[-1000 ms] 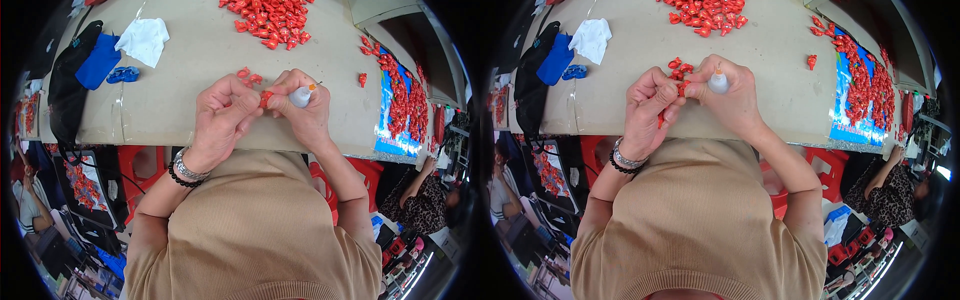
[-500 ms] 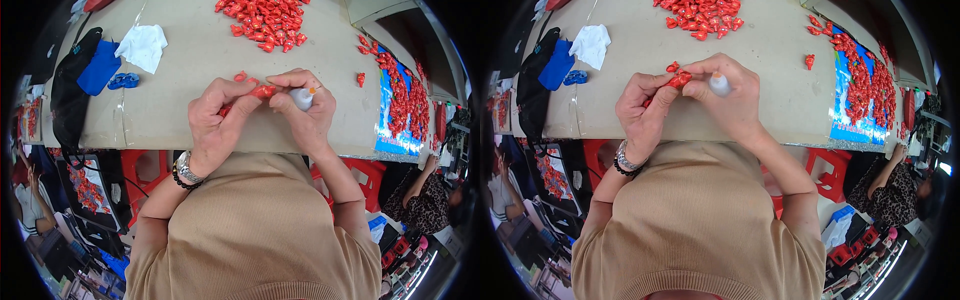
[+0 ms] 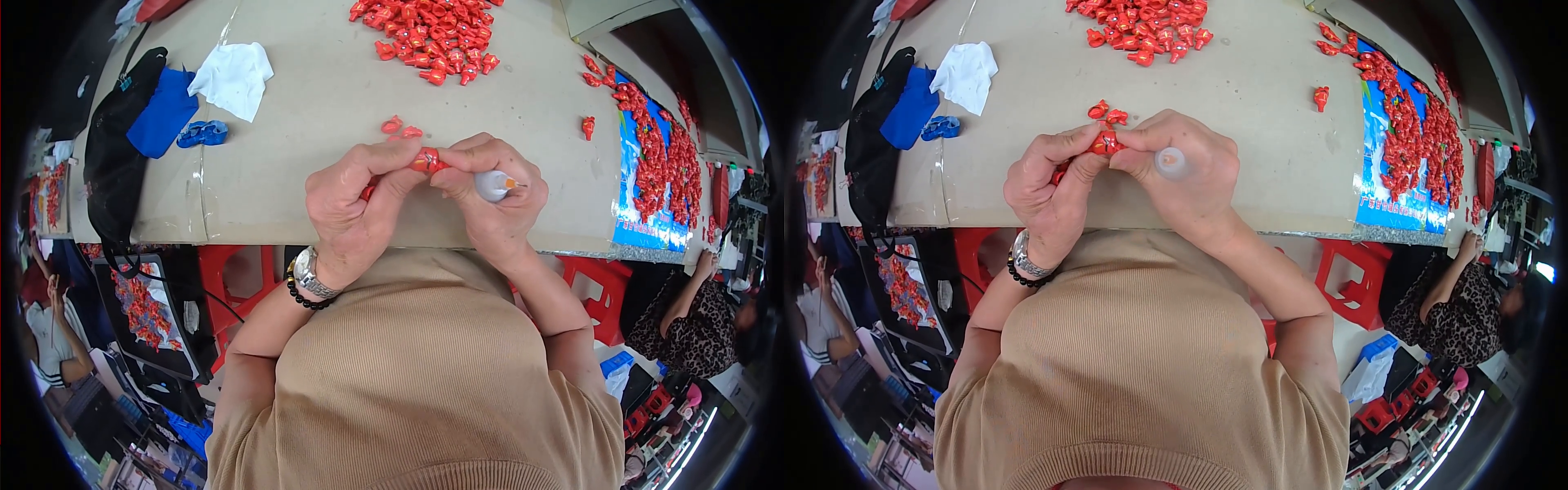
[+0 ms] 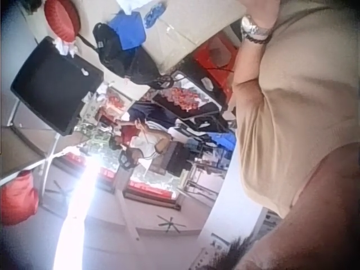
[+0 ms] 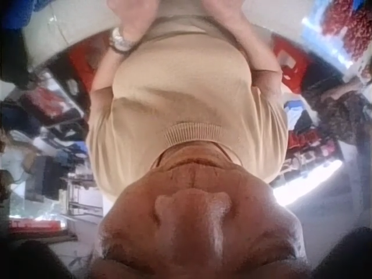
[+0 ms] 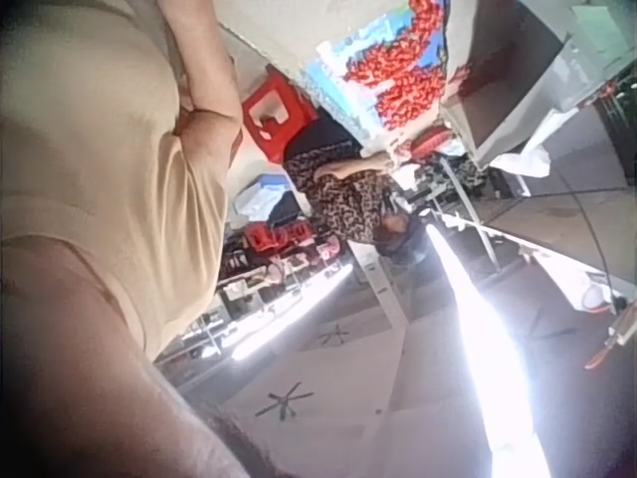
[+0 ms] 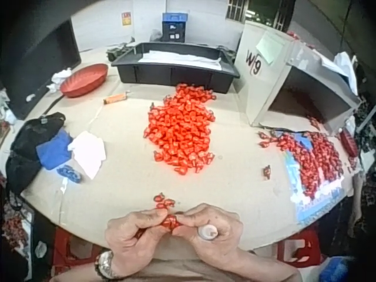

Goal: The person assembles toy figurine parts by applying glue from a bottle onto the pieces and pressing the components together by hand.

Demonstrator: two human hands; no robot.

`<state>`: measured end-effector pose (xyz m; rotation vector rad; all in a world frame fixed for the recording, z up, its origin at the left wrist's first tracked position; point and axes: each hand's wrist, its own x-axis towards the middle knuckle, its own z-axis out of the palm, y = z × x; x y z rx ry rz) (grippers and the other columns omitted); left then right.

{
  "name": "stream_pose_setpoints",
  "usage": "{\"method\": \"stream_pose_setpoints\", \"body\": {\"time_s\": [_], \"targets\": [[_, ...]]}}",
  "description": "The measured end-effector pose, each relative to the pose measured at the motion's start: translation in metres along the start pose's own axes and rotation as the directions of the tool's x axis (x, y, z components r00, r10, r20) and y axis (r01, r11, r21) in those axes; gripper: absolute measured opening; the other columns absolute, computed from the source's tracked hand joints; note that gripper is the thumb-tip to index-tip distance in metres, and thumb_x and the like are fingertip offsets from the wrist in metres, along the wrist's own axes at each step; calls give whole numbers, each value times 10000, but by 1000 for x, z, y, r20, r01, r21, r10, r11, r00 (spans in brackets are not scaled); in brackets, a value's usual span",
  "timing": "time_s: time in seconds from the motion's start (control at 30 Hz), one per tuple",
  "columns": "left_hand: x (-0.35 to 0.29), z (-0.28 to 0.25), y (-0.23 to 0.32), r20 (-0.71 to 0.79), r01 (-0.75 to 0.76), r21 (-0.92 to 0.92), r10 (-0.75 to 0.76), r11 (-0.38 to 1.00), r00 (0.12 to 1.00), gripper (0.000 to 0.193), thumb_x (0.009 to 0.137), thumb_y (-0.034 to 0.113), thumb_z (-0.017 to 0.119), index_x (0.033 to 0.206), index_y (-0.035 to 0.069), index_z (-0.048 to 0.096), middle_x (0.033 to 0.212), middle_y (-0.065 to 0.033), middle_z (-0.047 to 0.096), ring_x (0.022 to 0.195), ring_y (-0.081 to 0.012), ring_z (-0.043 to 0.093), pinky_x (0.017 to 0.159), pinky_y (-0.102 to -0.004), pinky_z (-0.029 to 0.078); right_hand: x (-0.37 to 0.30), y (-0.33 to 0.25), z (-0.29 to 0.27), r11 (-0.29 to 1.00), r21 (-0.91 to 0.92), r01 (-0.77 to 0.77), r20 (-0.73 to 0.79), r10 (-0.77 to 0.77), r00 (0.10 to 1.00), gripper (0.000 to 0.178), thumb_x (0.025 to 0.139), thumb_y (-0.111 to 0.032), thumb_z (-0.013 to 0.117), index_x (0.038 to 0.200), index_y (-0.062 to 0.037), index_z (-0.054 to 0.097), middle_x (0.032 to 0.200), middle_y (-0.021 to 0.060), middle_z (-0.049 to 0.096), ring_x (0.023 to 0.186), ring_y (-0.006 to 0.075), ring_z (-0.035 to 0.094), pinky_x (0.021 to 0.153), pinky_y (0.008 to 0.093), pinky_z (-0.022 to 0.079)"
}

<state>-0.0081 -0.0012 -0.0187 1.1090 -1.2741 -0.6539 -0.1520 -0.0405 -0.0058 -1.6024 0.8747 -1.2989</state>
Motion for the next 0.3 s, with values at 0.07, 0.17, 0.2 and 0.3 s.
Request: {"method": "stream_pose_setpoints", "body": {"time_s": [0.07,0.17,0.2,0.3], "targets": [[-1,1,-1,-10,-75,39,76,996,997,179,780,-69,670,951,-17,649,880,-124,695,766,-151,673,713,-273,537,0,-1,-2,1000,0,-12,17,12,1000,192,669,16,777,797,-4,636,720,82,660,640,157,645,570,249,518],[-1,2,-5,-2,-143,78,143,987,990,200,763,-74,681,952,-13,651,877,-131,694,749,-172,679,666,-271,538,-2,2,-4,998,36,-53,37,52,998,186,678,23,771,805,-1,637,724,85,661,645,161,645,573,249,518],[-1,3,-7,-1,-143,77,144,987,990,200,763,-74,681,952,-13,651,877,-131,694,749,-172,679,666,-271,538,-3,3,-5,994,74,-81,41,78,996,183,683,26,768,810,0,638,728,85,662,649,163,647,576,249,518],[-1,5,-9,5,-226,117,227,967,974,221,765,-70,679,974,-4,650,892,-131,695,739,-206,685,665,-269,537,-6,6,-5,992,86,-90,19,89,996,182,691,37,759,822,-7,640,736,88,665,658,173,648,589,247,522]]}}
